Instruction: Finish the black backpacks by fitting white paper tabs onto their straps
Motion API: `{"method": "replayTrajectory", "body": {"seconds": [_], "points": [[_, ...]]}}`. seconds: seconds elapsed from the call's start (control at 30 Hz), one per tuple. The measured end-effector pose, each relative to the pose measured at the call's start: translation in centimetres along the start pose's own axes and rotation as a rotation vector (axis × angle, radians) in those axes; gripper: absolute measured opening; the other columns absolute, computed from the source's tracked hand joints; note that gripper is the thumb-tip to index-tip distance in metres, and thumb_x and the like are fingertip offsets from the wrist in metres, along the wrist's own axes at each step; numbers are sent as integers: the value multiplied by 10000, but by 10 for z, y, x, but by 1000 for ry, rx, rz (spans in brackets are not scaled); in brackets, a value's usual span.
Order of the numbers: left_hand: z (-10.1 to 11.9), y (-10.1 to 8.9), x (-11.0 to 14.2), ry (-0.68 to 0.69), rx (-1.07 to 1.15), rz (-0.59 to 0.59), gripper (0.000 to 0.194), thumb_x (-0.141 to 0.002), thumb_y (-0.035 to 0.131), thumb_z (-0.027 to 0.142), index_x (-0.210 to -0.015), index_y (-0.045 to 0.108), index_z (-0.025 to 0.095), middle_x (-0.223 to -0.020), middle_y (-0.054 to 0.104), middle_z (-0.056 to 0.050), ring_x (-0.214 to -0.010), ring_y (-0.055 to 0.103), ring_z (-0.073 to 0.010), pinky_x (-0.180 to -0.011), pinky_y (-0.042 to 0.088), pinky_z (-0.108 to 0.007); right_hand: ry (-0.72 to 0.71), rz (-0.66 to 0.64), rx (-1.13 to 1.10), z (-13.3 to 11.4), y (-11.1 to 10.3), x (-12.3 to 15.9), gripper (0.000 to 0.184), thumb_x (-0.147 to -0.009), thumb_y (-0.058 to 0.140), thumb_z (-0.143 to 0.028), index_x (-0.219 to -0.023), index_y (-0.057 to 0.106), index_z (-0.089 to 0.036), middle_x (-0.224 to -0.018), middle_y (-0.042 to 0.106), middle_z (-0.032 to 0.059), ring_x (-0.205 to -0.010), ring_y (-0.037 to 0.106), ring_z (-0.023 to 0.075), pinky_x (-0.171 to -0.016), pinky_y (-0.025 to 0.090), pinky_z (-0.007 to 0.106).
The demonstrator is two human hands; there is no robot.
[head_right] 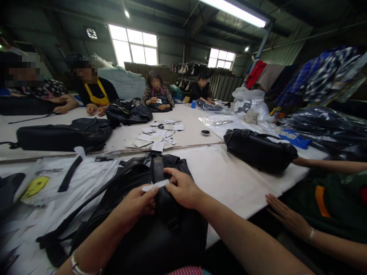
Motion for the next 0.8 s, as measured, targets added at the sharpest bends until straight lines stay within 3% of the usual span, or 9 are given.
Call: {"method": "replayTrajectory", "body": {"seconds": [0.1, 0.17, 0.27, 0.43, 0.57, 0.7, 0.8], "points": [[19, -23, 13, 139, -333, 91, 389, -773, 671, 499, -969, 678, 163, -847, 682, -69, -720, 626, -185, -597, 494, -254, 141, 23, -174, 25, -26, -20, 466, -801, 576, -199, -1265, 546, -170, -640, 523, -59, -527, 445, 75, -488, 341, 195], [23, -36, 22, 190, -432, 116, 346, -780, 669, 474, -956, 686, 177, -844, 691, -62, -747, 637, -199, -642, 502, -262, 246, -17, -316, 47, -40, -31, 447, -782, 605, -204, -1225, 571, -155, -682, 599, -31, -530, 494, 78, -495, 378, 196], [17, -50, 31, 170, -442, 107, 327, -803, 638, 476, -958, 682, 191, -807, 686, -36, -719, 639, -196, -658, 502, -265, 339, -40, -419, 74, -57, -40, 420, -746, 657, -185, -1163, 613, -147, -694, 651, -8, -540, 544, 87, -523, 436, 205], [10, -54, 37, 153, -455, 103, 321, -808, 631, 481, -976, 673, 210, -762, 672, -11, -708, 631, -190, -664, 486, -252, 433, 62, -463, 101, -65, -41, 342, -745, 679, -181, -1083, 644, -142, -709, 682, 18, -574, 598, 115, -544, 497, 233], [5, -48, 33, 186, -524, 78, 303, -827, 609, 464, -996, 679, 223, -794, 686, -20, -731, 635, -203, -660, 482, -258, 451, 114, -481, 92, -61, -37, 264, -752, 668, -173, -1013, 646, -135, -741, 686, 26, -617, 617, 118, -592, 519, 240], [3, -43, 33, 266, -644, 106, 240, -828, 616, 424, -970, 687, 244, -916, 707, -38, -858, 650, -230, -767, 494, -285, 435, 89, -549, 55, -49, -23, 299, -753, 648, -159, -1051, 620, -142, -776, 684, 25, -628, 618, 108, -594, 509, 229], [3, -34, 40, 355, -795, 70, 214, -859, 581, 395, -1009, 668, 268, -986, 692, -38, -910, 637, -223, -814, 488, -293, 366, 22, -422, 27, -31, -1, 357, -750, 654, -182, -1102, 595, -158, -698, 642, -16, -550, 576, 93, -512, 459, 203]]}}
Point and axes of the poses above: each hand's wrist, its own x-axis away from the middle knuckle, its own y-axis out of the palm, z = x × y, the point moved 6 cm from there along -x, towards the middle knuckle
